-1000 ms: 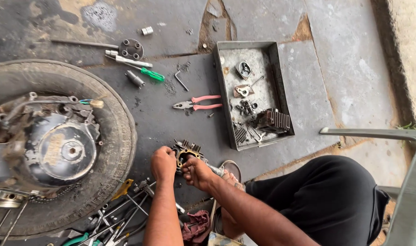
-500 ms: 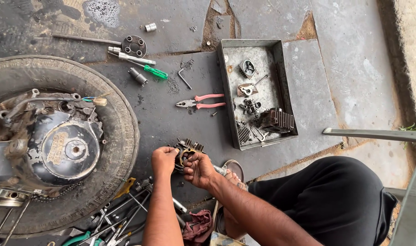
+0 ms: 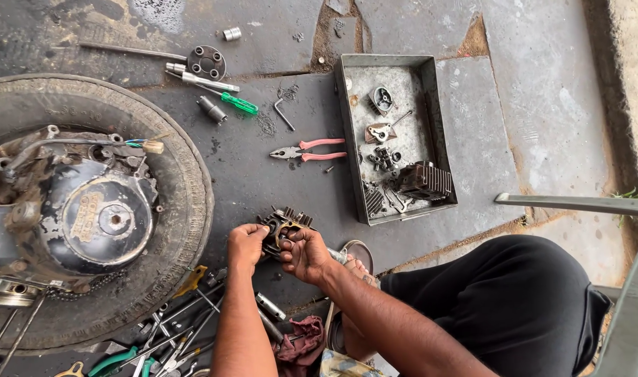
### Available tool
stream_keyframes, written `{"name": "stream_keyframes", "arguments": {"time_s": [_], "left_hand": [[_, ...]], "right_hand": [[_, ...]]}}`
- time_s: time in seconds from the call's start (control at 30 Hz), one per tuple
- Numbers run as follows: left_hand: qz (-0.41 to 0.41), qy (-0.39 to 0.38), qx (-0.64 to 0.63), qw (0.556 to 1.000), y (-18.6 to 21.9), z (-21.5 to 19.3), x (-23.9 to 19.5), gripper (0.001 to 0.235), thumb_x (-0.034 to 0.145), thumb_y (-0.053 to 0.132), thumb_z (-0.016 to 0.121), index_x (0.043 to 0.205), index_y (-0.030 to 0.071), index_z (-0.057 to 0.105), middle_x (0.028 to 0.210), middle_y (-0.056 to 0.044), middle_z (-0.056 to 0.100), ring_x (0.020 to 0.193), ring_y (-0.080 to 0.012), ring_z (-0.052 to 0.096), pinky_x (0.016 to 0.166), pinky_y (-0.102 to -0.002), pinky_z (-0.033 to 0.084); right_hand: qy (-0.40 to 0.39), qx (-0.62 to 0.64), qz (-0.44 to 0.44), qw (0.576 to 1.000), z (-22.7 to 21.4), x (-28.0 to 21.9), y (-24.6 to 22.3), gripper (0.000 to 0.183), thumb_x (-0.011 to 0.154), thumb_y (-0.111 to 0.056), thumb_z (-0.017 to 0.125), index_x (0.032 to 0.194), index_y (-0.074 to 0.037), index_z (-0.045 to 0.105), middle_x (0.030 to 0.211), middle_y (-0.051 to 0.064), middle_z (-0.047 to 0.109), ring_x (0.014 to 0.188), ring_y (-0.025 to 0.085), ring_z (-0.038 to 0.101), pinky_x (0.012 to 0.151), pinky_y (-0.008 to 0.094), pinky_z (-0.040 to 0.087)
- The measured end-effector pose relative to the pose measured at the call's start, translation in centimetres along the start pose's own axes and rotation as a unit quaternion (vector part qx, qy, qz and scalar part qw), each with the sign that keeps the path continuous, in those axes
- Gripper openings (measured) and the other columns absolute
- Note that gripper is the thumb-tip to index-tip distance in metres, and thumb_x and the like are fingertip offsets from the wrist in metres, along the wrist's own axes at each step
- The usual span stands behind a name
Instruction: The person sits on the ground next to a scooter engine mounted in a tire and works on the cylinder head, using pliers and a socket wrench to loosen and remove parts. They handle the cylinder, gaskets and small hardware, turning the head over and placing removed parts into a metal tray beside them.
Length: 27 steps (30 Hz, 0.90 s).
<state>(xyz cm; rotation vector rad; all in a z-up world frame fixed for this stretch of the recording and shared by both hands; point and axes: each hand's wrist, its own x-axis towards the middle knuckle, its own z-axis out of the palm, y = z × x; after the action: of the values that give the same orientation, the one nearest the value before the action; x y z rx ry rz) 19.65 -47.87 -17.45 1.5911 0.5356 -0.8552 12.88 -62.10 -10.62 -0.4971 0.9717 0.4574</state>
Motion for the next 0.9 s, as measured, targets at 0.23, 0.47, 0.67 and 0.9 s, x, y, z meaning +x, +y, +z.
{"name": "stream_keyframes", "arguments": {"time_s": [0.23, 0.47, 0.67, 0.9], "left_hand": [[-0.002, -0.059, -0.178, 0.982, -0.6, -2.3, 2.2, 0.017, 0.09, 0.011, 0.074, 0.099, -0.003, 0.071, 0.073, -0.002, 0.062, 0.056, -0.01, 0.053, 0.047, -0.028, 0.047], [0.009, -0.173, -0.251, 0.952, 3.5, -2.2, -0.9, 0.018, 0.092, 0.012, 0.071, 0.105, -0.001, 0.068, 0.073, 0.001, 0.061, 0.059, -0.0075, 0.054, 0.053, -0.026, 0.049], [0.083, -0.206, -0.052, 0.974, 9.6, -0.8, -5.8, 0.02, 0.087, 0.013, 0.075, 0.099, -0.002, 0.076, 0.073, -0.003, 0.069, 0.057, -0.0089, 0.053, 0.05, -0.025, 0.044], [0.138, 0.013, 0.031, 0.99, 8.8, -0.8, -4.9, 0.019, 0.092, 0.018, 0.074, 0.104, 0.004, 0.079, 0.084, -0.009, 0.073, 0.068, -0.0157, 0.06, 0.063, -0.032, 0.048]], "right_hand": [[0.211, -0.076, -0.086, 0.971, 1.2, 0.2, 0.3, 0.022, 0.092, -0.025, 0.053, 0.108, -0.013, 0.061, 0.086, 0.0, 0.06, 0.074, 0.016, 0.058, 0.067, 0.035, 0.044], [0.134, -0.053, -0.084, 0.986, 4.3, -1.1, -2.8, 0.041, 0.105, -0.042, 0.037, 0.123, -0.009, 0.055, 0.11, 0.01, 0.061, 0.107, 0.028, 0.064, 0.093, 0.047, 0.054], [0.021, -0.008, -0.11, 0.994, 2.9, -1.6, -4.0, 0.043, 0.108, -0.041, 0.034, 0.116, -0.006, 0.057, 0.104, 0.013, 0.063, 0.097, 0.027, 0.064, 0.092, 0.046, 0.056], [0.129, -0.11, -0.088, 0.982, -0.5, -1.9, -4.0, 0.029, 0.107, -0.036, 0.045, 0.104, -0.011, 0.059, 0.075, -0.001, 0.055, 0.07, 0.016, 0.059, 0.066, 0.036, 0.049]]}}
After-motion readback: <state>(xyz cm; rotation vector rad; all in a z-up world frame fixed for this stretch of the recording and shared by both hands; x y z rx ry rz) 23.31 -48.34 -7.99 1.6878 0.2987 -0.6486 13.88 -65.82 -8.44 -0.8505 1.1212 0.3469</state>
